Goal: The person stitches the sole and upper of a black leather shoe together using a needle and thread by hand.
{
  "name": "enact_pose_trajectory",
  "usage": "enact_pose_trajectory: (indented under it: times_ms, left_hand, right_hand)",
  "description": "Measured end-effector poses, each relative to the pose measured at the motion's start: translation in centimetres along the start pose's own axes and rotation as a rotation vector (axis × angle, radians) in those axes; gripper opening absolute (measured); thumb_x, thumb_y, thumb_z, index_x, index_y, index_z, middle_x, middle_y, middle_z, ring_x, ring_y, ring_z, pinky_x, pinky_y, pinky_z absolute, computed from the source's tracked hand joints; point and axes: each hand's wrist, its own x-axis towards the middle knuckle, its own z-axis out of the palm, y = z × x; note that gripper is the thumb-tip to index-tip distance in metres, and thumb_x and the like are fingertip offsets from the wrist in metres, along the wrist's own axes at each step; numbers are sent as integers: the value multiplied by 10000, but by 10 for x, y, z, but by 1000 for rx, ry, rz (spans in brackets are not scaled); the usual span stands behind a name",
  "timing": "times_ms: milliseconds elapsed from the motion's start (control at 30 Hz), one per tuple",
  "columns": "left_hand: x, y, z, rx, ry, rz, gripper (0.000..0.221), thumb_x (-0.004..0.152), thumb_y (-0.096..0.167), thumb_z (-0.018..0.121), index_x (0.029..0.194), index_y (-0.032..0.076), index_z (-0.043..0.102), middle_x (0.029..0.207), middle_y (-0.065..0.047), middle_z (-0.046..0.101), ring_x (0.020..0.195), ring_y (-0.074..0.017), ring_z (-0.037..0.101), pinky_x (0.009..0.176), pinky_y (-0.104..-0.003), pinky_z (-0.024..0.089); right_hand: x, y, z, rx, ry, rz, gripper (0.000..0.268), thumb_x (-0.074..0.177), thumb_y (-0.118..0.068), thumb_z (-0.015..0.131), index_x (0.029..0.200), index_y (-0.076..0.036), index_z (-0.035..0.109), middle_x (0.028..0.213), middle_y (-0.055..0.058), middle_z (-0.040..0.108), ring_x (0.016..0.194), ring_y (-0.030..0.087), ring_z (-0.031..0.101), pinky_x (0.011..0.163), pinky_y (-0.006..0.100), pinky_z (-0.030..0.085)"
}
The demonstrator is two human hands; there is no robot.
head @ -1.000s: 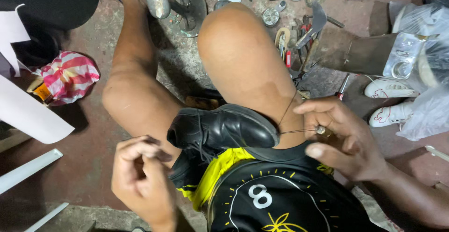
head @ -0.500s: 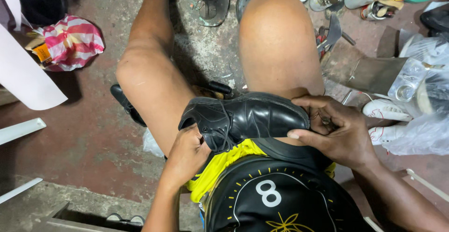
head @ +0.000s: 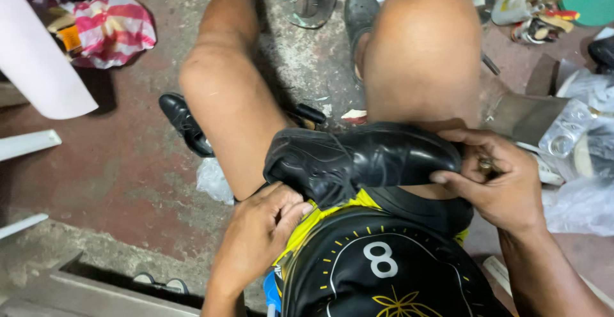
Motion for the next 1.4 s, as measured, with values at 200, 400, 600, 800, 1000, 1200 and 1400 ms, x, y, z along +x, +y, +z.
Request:
enact_pose_trajectory:
  times_ms: [200, 400, 600, 800, 1000, 1200, 1400]
  left_hand:
    - [-21, -9, 7, -228, 248, 74, 107, 941, 116, 653, 950, 9, 647, 849, -131, 640, 738, -260, 646, 670, -380, 512]
    - [-18, -9, 5, -180, 484, 5, 94, 954, 105, 660, 1001, 24, 670, 853, -119, 644, 736, -261, 651, 656, -370, 508]
    - [-2, -12, 14, 191, 370, 166, 114, 896, 112, 719, 968, 30, 685, 827, -113, 635, 716, -265, 637, 620, -357, 487]
    - [-40, -111, 5, -46, 482, -142, 469, 805, 129, 864, 661, -14, 441, 639, -88, 428, 599, -168, 399, 555, -319, 341]
    - [-97, -216, -44, -453, 1106, -509, 415, 1123, 189, 702, 833, 76, 427, 677, -12, 510, 548, -96, 394, 471, -288, 334]
    - [-73, -179, -2, -32, 941, -384, 116, 953, 96, 639, 1032, 23, 595, 1050, -94, 579, 895, -178, 559, 704, -294, 478]
    - [-27, -32, 36, 217, 549, 144, 173, 977, 22, 592, 1121, 23, 687, 1141, -151, 705, 1015, -318, 711, 927, -375, 553]
  right_hand:
    - [3, 3, -5, 20, -25, -31, 531, 729, 37, 829, 1238, 37, 674, 688, -86, 447, 610, -10, 369, 580, 161, 290]
    - [5, -3, 3, -54, -39, -49, 549, 705, 38, 843, 1226, 21, 673, 701, -84, 463, 613, -2, 390, 571, 163, 314]
    - [3, -12, 16, 17, -59, 18, 546, 683, 0, 879, 1190, 1, 677, 637, -102, 401, 557, -1, 329, 518, 186, 266]
    - [3, -15, 23, -33, -90, -21, 514, 727, -14, 870, 1204, -23, 681, 629, -116, 386, 565, -11, 331, 536, 188, 298]
    - [10, -2, 17, 159, -147, -59, 458, 754, 25, 840, 1179, -13, 673, 1025, -24, 677, 606, -15, 354, 537, 179, 286]
    - [-2, -7, 12, 109, -174, -37, 498, 740, 17, 863, 1198, -9, 667, 766, -61, 537, 607, -28, 360, 567, 167, 301]
    - [9, -12, 13, 26, -121, -79, 524, 729, -1, 864, 1206, 3, 647, 682, -91, 495, 623, -24, 391, 581, 156, 319]
